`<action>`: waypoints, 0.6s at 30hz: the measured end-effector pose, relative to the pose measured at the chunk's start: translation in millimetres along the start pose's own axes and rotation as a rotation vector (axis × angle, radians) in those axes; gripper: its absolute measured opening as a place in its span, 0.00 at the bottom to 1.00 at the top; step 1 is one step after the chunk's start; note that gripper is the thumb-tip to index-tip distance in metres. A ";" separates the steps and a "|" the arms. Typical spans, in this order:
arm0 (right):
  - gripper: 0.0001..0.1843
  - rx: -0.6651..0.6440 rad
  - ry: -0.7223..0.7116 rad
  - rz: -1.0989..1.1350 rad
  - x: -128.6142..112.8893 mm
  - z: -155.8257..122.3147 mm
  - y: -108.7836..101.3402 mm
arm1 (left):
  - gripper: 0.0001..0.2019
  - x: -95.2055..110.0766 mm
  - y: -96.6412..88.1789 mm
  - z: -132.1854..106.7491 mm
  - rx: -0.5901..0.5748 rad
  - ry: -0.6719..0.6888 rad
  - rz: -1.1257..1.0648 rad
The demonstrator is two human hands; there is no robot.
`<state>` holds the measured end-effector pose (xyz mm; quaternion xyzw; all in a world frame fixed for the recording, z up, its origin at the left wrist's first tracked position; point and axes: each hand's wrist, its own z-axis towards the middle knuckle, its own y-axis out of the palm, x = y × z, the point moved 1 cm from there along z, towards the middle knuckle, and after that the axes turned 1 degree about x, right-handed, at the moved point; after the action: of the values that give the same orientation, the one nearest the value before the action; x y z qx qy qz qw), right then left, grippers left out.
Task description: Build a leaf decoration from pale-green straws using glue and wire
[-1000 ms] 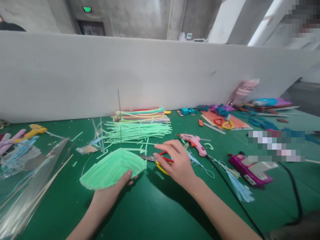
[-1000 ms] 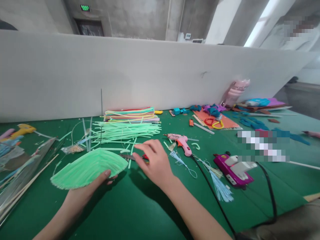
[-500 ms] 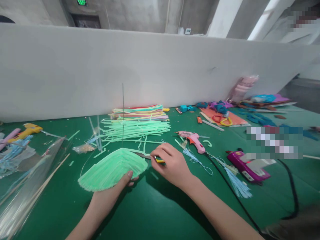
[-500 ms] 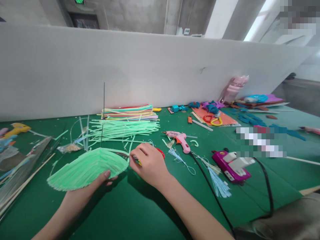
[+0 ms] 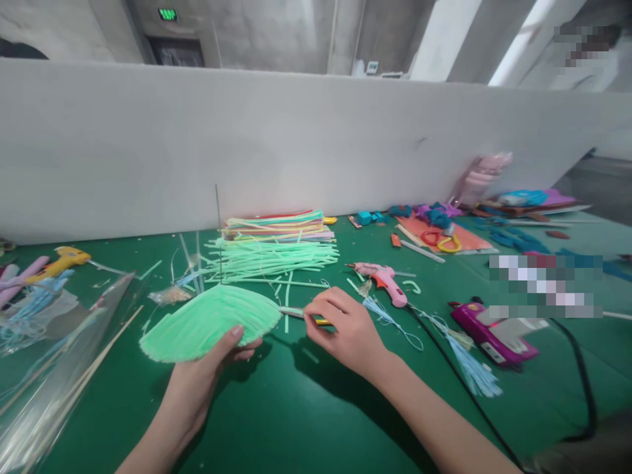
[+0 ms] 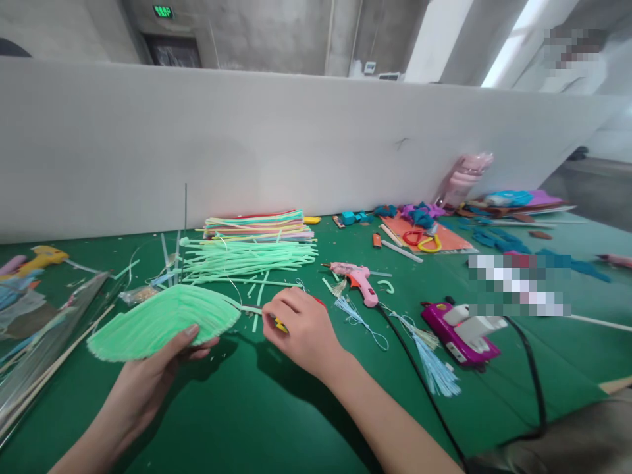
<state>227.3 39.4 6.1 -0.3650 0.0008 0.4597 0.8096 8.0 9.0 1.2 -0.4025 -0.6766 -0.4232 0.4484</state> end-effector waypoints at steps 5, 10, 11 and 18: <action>0.06 -0.006 -0.018 -0.001 -3.1 -1.5 -1.1 | 0.19 -0.6 -0.7 1.5 0.007 0.002 -0.028; 0.06 -0.026 -0.038 0.027 -7.3 -2.7 -3.0 | 0.16 1.4 0.9 0.5 0.027 -0.018 -0.030; 0.06 -0.027 -0.044 0.028 -8.2 -3.0 -3.1 | 0.16 1.6 1.4 0.1 0.030 -0.016 -0.024; 0.06 -0.022 -0.079 0.024 -12.3 -3.6 -1.4 | 0.19 -2.7 -0.3 -2.9 0.003 0.083 0.209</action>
<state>222.4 27.6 8.5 -0.3553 -0.0318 0.4833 0.7995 9.3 5.7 -0.7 -0.4524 -0.6123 -0.3894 0.5184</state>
